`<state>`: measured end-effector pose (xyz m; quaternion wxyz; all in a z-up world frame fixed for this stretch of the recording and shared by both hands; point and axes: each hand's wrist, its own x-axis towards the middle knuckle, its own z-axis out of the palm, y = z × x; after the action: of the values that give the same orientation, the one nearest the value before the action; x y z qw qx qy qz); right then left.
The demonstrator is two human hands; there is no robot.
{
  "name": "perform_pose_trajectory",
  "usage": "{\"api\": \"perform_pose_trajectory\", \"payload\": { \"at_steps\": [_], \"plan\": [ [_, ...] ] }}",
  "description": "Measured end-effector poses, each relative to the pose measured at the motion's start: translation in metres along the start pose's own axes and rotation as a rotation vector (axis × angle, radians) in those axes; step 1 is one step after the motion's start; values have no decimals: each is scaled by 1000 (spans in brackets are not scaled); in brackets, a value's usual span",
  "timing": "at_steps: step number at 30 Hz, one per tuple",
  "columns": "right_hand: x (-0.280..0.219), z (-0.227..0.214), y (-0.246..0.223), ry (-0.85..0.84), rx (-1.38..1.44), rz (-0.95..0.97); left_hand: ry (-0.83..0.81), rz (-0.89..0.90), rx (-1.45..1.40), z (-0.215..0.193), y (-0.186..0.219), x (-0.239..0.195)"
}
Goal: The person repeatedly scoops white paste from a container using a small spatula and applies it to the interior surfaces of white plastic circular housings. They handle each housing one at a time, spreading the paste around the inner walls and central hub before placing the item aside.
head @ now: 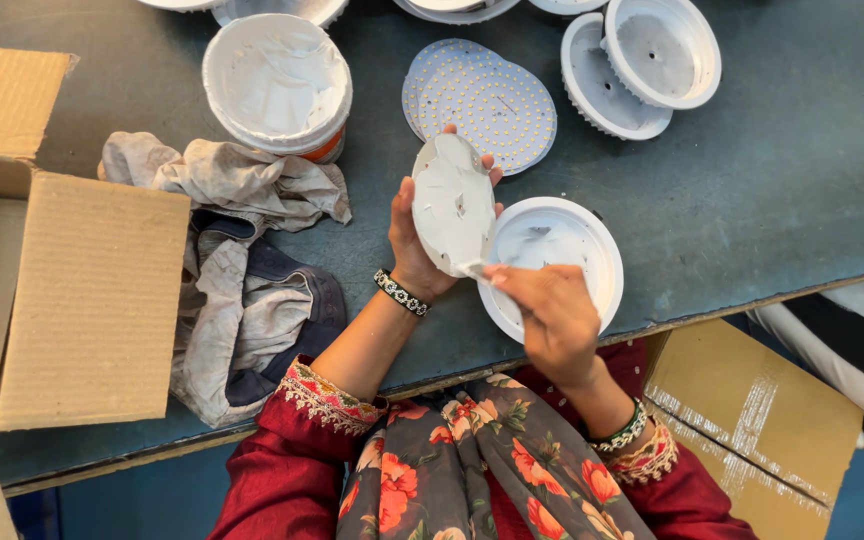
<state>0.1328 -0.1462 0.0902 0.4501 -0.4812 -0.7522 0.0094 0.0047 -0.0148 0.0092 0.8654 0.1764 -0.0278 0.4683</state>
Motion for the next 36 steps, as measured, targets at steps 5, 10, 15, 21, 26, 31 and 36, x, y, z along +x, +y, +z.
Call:
{"api": "perform_pose_trajectory", "payload": {
  "at_steps": [5,10,15,21,26,31,36],
  "plan": [
    [13,-3,21,27,-24,61,-2,-24,26,4,-3,0],
    [9,18,8,23,-17,57,-7,-3,21,-3,-2,0],
    [-17,10,-9,-9,-2,89,-22,87,18,-11,7,5],
    [-58,-36,19,199,82,420,13,102,56,0,14,4],
    [-110,-76,55,463,344,744,-208,63,772,30,-9,13],
    [-149,-88,77,789,739,791,-652,-15,2091,60,-51,13],
    [-172,-107,88,869,806,728,-742,36,2299,68,-62,6]
  ]
}}
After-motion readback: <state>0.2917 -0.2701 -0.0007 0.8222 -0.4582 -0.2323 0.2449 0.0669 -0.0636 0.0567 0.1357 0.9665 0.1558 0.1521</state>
